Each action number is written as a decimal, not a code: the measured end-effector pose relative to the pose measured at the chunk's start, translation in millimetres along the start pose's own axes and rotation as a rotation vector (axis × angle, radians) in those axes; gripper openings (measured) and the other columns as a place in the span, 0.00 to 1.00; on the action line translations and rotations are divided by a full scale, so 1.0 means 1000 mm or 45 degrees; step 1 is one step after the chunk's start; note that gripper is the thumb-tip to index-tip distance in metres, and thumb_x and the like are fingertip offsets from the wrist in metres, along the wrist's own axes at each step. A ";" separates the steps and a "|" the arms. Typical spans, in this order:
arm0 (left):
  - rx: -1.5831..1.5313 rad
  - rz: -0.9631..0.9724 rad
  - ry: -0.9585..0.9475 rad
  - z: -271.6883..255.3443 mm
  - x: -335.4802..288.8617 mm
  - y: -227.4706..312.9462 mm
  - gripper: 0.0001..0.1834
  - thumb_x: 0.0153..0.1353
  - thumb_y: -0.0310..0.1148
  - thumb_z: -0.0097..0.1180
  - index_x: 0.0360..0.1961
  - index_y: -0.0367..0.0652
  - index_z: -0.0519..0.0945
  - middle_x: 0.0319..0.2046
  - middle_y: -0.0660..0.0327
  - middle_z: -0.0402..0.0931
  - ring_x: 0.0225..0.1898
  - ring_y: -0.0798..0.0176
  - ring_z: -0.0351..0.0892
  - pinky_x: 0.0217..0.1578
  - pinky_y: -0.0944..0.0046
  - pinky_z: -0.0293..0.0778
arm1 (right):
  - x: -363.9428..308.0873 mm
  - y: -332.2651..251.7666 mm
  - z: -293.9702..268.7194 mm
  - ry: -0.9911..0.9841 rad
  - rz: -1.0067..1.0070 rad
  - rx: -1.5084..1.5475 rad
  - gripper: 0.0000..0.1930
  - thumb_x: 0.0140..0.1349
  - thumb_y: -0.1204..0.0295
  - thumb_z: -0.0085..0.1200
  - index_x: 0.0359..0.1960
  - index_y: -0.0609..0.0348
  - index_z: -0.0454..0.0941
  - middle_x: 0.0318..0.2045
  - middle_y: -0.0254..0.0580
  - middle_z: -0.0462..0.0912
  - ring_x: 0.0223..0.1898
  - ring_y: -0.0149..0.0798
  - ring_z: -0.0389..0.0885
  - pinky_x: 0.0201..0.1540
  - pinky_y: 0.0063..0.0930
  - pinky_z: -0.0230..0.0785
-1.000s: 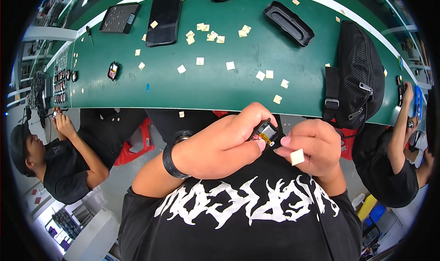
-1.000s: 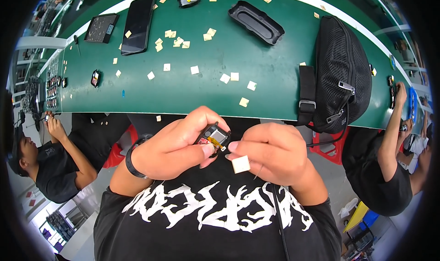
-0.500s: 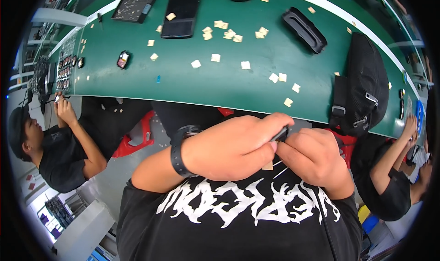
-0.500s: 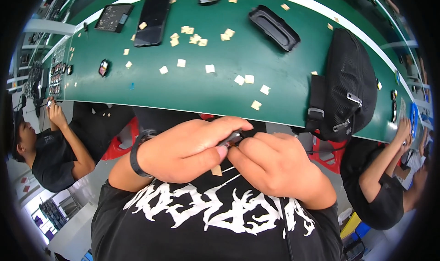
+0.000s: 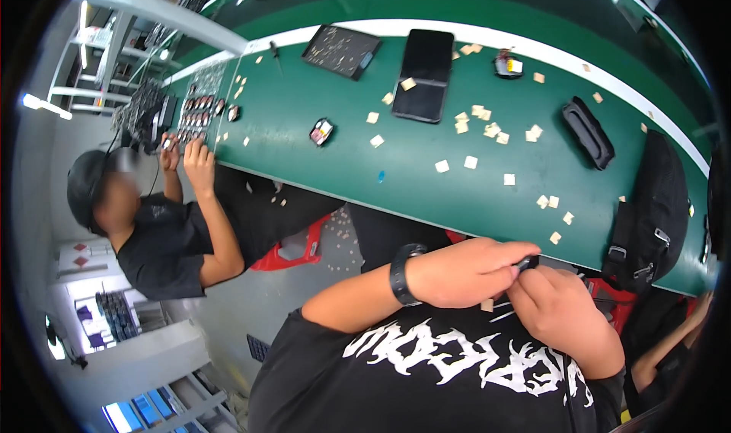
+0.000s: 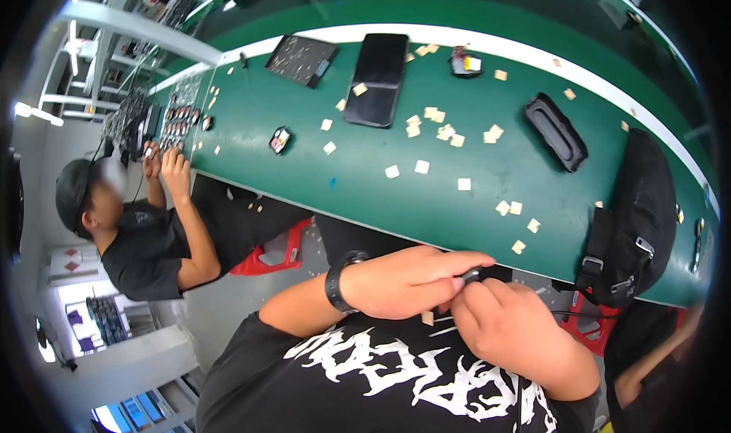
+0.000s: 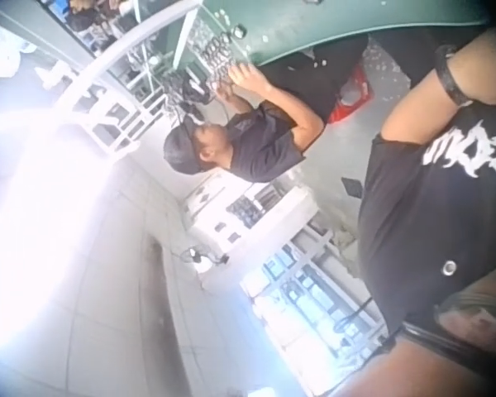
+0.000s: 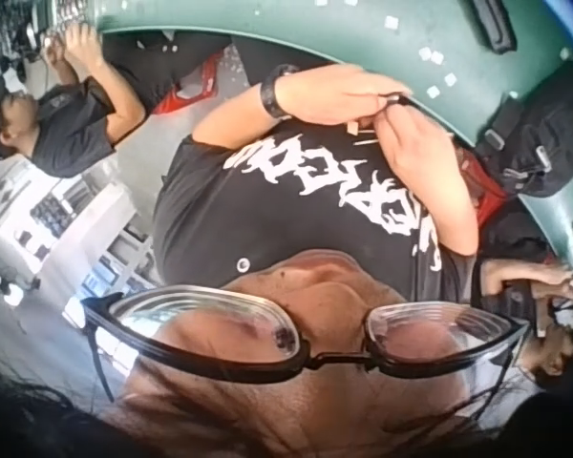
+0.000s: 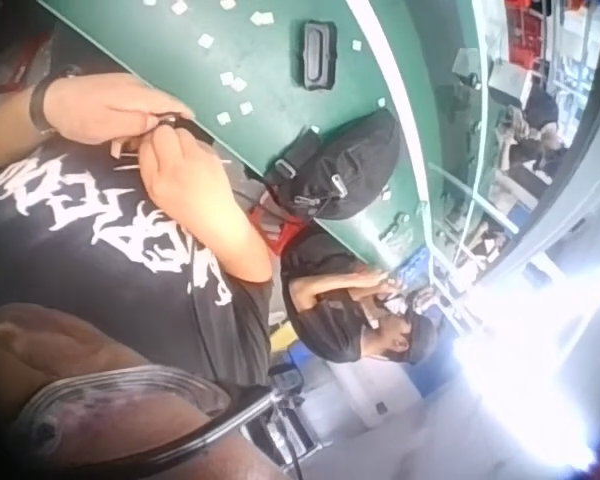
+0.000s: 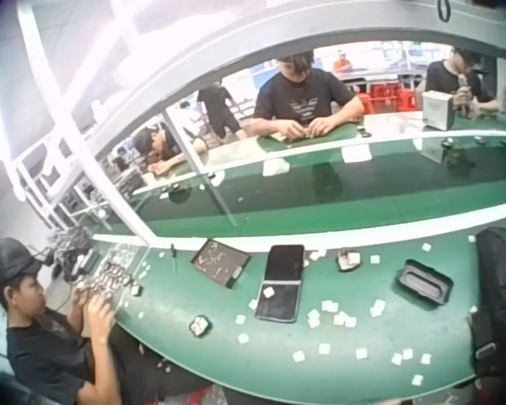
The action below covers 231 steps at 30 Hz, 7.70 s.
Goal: Assemble small electronic components by applying adhesive stickers and connecting tiny parts.
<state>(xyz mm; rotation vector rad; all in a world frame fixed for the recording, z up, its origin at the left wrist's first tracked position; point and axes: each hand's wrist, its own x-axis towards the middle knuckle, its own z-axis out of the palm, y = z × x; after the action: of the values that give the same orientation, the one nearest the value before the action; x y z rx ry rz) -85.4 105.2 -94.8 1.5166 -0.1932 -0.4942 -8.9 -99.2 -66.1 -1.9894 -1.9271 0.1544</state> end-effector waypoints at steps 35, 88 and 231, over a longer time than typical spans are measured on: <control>1.815 -0.502 1.847 -0.103 -0.067 -0.022 0.25 0.72 0.49 0.48 0.36 0.33 0.81 0.32 0.39 0.80 0.34 0.32 0.77 0.36 0.37 0.70 | -0.290 0.222 -0.053 0.843 1.514 -0.189 0.17 0.54 0.59 0.67 0.43 0.53 0.83 0.51 0.45 0.77 0.43 0.52 0.85 0.48 0.43 0.79; -1.110 -0.061 0.303 0.045 0.088 -0.010 0.31 0.68 0.21 0.52 0.71 0.37 0.61 0.57 0.54 0.76 0.58 0.58 0.79 0.57 0.56 0.80 | -0.022 0.086 0.006 0.668 0.907 0.582 0.14 0.60 0.70 0.59 0.45 0.60 0.74 0.42 0.49 0.78 0.39 0.55 0.82 0.40 0.45 0.76; 0.078 0.168 0.395 0.022 0.003 0.016 0.34 0.61 0.15 0.47 0.71 0.37 0.69 0.48 0.55 0.82 0.36 0.71 0.79 0.41 0.69 0.77 | -0.054 0.044 0.002 0.797 0.582 0.615 0.11 0.51 0.83 0.69 0.38 0.63 0.86 0.29 0.38 0.81 0.26 0.28 0.77 0.26 0.21 0.65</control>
<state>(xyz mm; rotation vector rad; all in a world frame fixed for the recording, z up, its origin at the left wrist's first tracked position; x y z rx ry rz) -88.7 84.1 -78.0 1.6074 -0.0656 -0.1456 28.7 -151.8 -92.5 -1.8143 -0.9329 0.0854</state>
